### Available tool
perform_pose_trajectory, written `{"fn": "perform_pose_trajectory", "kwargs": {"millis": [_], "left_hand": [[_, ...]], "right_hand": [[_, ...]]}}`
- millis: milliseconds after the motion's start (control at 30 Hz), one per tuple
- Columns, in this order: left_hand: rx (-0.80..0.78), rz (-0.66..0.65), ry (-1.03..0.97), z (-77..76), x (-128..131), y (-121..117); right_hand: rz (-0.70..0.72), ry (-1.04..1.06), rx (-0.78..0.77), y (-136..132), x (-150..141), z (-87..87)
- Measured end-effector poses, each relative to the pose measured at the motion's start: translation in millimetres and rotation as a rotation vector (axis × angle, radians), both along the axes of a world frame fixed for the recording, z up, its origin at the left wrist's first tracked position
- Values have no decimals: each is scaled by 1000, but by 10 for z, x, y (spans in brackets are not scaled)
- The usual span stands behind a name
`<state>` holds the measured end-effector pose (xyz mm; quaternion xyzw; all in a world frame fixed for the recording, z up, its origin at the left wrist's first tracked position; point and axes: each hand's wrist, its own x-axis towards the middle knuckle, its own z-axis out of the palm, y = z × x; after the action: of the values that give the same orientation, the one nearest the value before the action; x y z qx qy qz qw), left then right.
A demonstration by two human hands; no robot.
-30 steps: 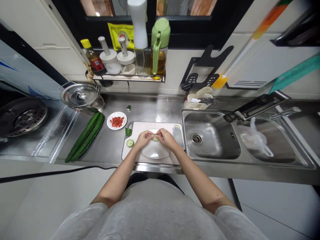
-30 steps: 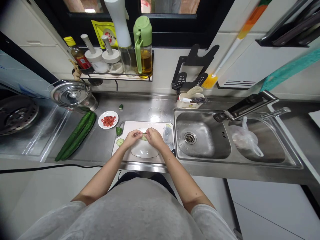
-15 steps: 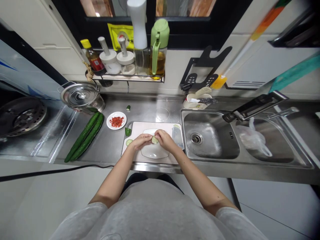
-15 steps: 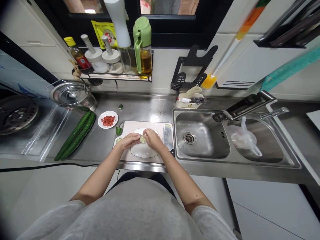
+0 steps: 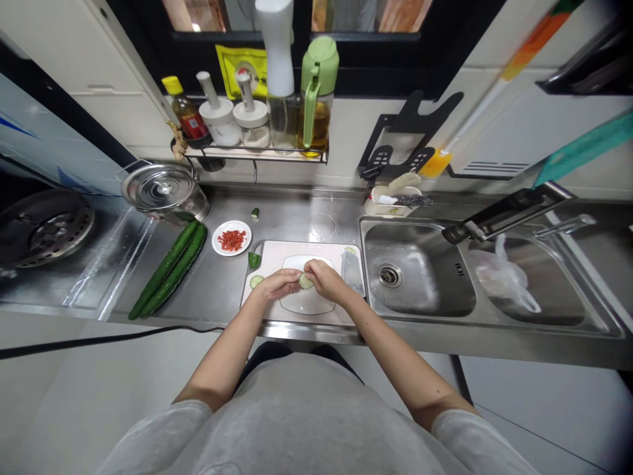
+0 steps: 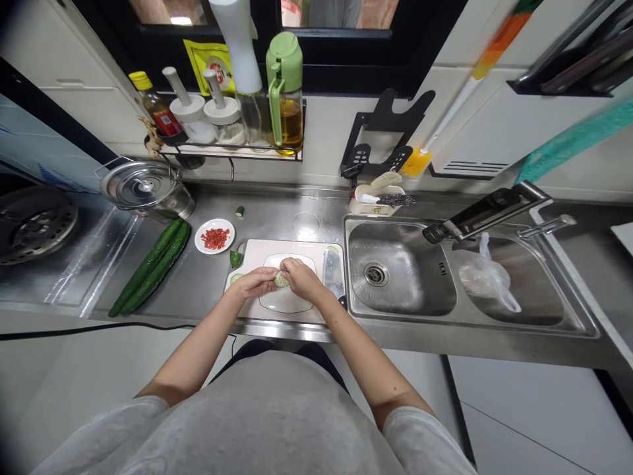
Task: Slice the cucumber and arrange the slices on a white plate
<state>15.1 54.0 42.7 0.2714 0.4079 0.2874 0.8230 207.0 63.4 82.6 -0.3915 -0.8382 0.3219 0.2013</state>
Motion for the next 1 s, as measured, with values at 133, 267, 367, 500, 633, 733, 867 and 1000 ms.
{"fn": "perform_pose_trajectory", "kwargs": {"millis": [133, 267, 367, 500, 633, 733, 867, 1000], "left_hand": [[59, 2, 29, 75, 4, 26], [159, 31, 43, 153, 8, 68], [264, 73, 117, 215, 14, 86], [395, 141, 219, 320, 49, 72], [482, 192, 267, 424, 88, 31], [535, 180, 293, 486, 96, 8], [565, 144, 332, 507, 78, 18], [574, 185, 481, 430, 57, 61]], "right_hand": [[-29, -18, 24, -1, -11, 3], [-38, -1, 106, 15, -27, -23], [-75, 62, 162, 15, -40, -54], [-173, 202, 161, 5, -60, -89], [-232, 317, 78, 11, -66, -103], [-258, 373, 46, 20, -61, -104], [-252, 381, 27, 37, -49, -109], [-254, 277, 45, 56, -20, -112]]}}
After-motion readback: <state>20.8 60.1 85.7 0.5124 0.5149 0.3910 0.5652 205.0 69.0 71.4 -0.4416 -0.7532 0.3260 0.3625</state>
